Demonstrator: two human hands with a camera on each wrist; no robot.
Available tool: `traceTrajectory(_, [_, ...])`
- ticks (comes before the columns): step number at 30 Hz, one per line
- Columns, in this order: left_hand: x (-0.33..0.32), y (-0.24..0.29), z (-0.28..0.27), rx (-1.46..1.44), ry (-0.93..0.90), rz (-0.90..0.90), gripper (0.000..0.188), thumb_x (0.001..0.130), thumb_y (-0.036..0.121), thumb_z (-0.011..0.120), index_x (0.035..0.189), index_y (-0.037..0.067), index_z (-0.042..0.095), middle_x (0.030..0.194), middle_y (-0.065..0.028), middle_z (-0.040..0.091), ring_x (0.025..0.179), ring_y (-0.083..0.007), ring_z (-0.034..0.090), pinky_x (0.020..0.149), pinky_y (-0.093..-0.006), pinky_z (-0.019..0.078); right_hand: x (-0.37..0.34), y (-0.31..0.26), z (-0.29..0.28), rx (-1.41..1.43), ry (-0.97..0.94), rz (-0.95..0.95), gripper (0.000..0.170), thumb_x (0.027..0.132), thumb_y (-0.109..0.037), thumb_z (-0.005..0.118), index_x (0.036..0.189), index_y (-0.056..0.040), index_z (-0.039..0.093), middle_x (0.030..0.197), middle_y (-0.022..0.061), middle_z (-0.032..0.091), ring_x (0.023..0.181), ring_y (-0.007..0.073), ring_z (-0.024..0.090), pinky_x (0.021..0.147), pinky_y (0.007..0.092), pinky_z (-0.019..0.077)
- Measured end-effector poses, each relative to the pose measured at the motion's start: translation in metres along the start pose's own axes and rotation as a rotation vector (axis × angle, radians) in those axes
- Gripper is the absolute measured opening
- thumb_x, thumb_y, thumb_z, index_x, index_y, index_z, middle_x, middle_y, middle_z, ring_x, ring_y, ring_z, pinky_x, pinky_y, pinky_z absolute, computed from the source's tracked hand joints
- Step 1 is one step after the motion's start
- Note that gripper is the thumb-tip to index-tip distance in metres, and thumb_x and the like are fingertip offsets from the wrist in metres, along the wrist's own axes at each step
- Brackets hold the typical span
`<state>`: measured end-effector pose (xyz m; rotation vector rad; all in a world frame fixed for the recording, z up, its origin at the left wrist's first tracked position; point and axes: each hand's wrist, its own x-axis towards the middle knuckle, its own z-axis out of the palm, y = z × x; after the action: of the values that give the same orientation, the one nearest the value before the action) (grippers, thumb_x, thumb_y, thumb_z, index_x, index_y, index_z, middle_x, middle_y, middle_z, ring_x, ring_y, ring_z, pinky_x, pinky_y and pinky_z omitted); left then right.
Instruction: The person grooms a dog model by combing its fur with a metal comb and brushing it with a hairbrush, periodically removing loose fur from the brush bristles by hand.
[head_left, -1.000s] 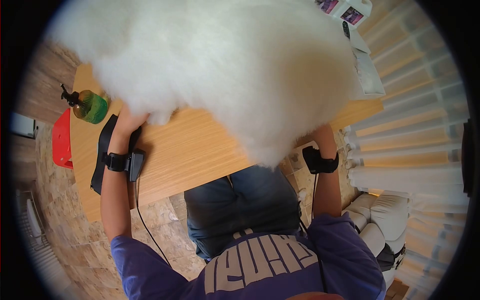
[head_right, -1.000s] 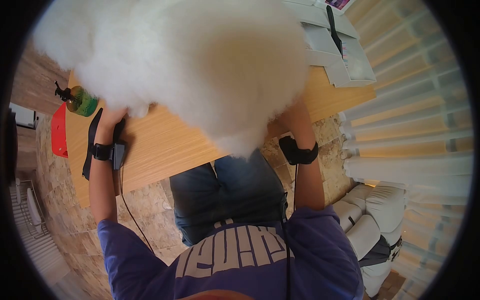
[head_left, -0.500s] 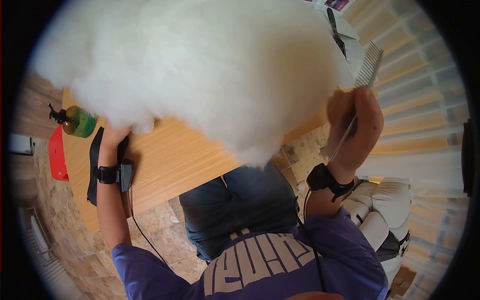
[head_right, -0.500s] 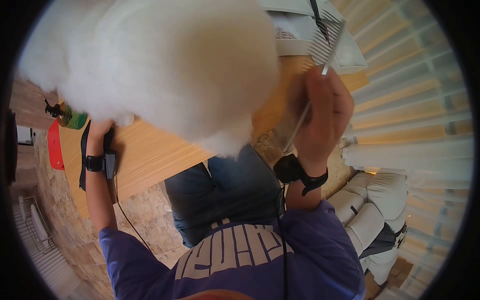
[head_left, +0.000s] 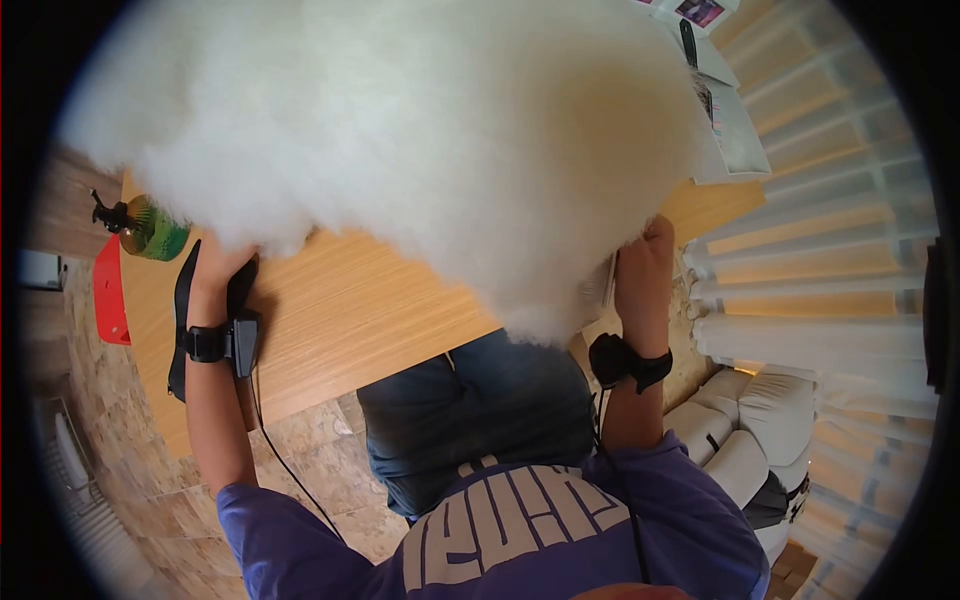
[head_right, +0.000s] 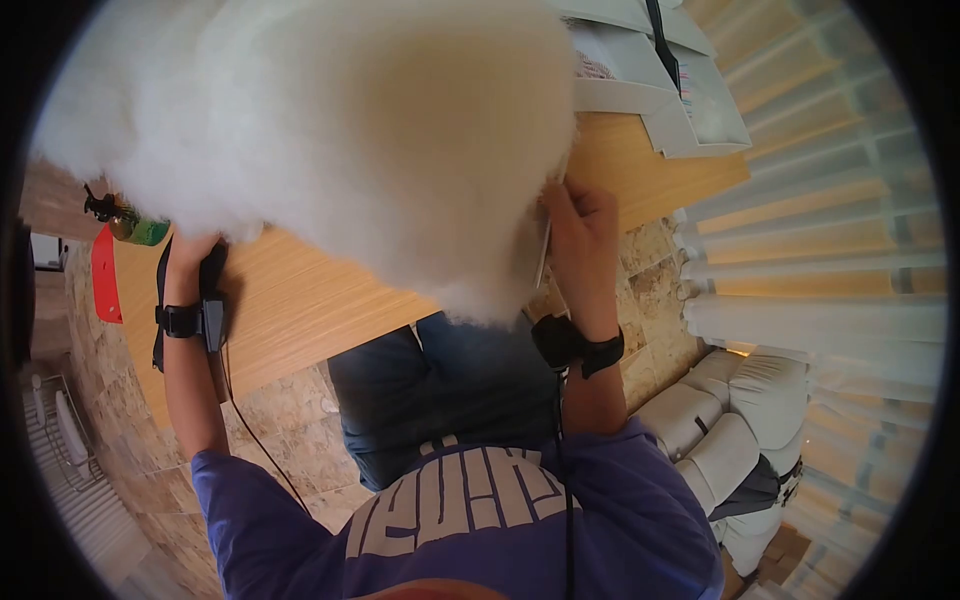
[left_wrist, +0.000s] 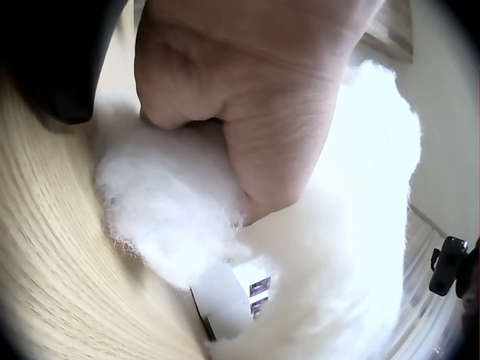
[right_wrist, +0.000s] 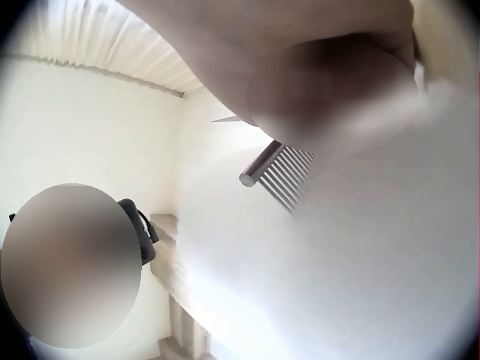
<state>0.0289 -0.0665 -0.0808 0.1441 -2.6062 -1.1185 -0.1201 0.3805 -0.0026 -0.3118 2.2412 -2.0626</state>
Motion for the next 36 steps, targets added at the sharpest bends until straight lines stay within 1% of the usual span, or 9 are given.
traceTrajectory(7, [-0.001,-0.005,0.001,-0.135,-0.005,-0.037,0.015,0.087,0.001,0.062,0.101,0.0,0.067,0.092,-0.0089,0.069,0.083,-0.0197,0.066,0.071,-0.0347,0.0538,0.013,0.019,-0.043,-0.028,0.119,0.057,0.022,0.099,-0.015,0.056,0.083,-0.0016,0.063,0.073,-0.0024,0.058,0.065,0.0031,0.05,0.058,0.0219,0.0385])
traceTrajectory(12, [0.009,0.013,0.008,0.225,0.037,-0.303,0.019,0.093,0.009,0.056,0.105,-0.001,0.067,0.099,-0.0125,0.07,0.093,-0.0245,0.068,0.079,-0.0365,0.0548,0.006,0.013,-0.048,0.186,0.184,-0.032,0.02,0.099,-0.017,0.06,0.084,-0.0026,0.062,0.074,-0.0031,0.058,0.065,0.0046,0.052,0.059,0.0222,0.0401])
traceTrajectory(15, [0.01,0.025,0.005,0.768,-0.018,-0.098,0.029,0.097,0.015,0.05,0.114,-0.002,0.066,0.115,-0.0176,0.068,0.111,-0.0297,0.063,0.096,-0.0386,0.0491,0.003,0.006,-0.04,0.176,0.182,-0.059,0.02,0.1,-0.017,0.059,0.086,-0.0029,0.062,0.074,-0.0027,0.057,0.064,0.0045,0.051,0.059,0.0215,0.0402])
traceTrajectory(22, [0.014,0.05,0.01,0.825,-0.048,-0.14,0.035,0.098,0.019,0.048,0.122,0.0,0.064,0.127,-0.02,0.064,0.125,-0.0348,0.055,0.106,-0.0398,0.0416,-0.002,0.001,-0.028,0.151,0.062,-0.058,0.025,0.103,-0.021,0.055,0.088,-0.0034,0.063,0.07,-0.003,0.054,0.056,0.0026,0.041,0.05,0.0211,0.0323])
traceTrajectory(25, [0.014,0.051,0.014,0.5,0.09,-0.227,0.032,0.096,0.014,0.052,0.121,0.001,0.066,0.127,-0.022,0.063,0.123,-0.0374,0.055,0.105,-0.0408,0.0427,-0.001,-0.001,-0.021,0.129,0.029,-0.061,0.033,0.105,-0.028,0.053,0.082,-0.0053,0.059,0.06,-0.0057,0.044,0.051,0.0023,0.035,0.047,0.0217,0.0245])
traceTrajectory(28, [0.01,0.039,0.014,0.776,0.045,-0.075,0.03,0.094,0.01,0.055,0.121,0.002,0.066,0.127,-0.0235,0.062,0.122,-0.0385,0.056,0.103,-0.0411,0.044,0.001,0.003,-0.018,0.08,0.022,-0.057,0.033,0.105,-0.028,0.053,0.082,-0.0051,0.059,0.06,-0.006,0.043,0.051,0.0021,0.035,0.047,0.0219,0.0243])
traceTrajectory(30, [0.013,0.015,0.024,-0.143,0.321,-0.24,0.029,0.093,0.007,0.056,0.119,0.0,0.066,0.125,-0.0204,0.065,0.118,-0.0344,0.059,0.101,-0.0392,0.0459,0.005,0.009,-0.015,0.101,-0.023,-0.029,0.034,0.104,-0.027,0.054,0.08,-0.0043,0.059,0.061,-0.0058,0.046,0.051,0.0023,0.037,0.047,0.0222,0.0254])
traceTrajectory(33, [0.008,-0.056,0.023,0.012,0.327,-0.036,0.029,0.094,0.009,0.058,0.119,-0.004,0.064,0.121,-0.0152,0.067,0.111,-0.0269,0.061,0.096,-0.0352,0.0478,0.013,0.017,-0.004,-0.023,-0.078,0.018,0.034,0.103,-0.026,0.057,0.079,-0.0031,0.061,0.062,-0.0061,0.048,0.053,0.0018,0.039,0.048,0.0224,0.0269])
traceTrajectory(36, [0.021,0.074,0.031,-0.647,0.484,-0.464,0.031,0.092,0.01,0.061,0.118,-0.006,0.064,0.119,-0.012,0.067,0.107,-0.0217,0.062,0.093,-0.0333,0.0487,0.022,0.029,0.006,-0.117,-0.158,0.034,0.031,0.102,-0.025,0.058,0.078,-0.0059,0.064,0.057,-0.0068,0.046,0.048,0.0015,0.037,0.045,0.022,0.0246])
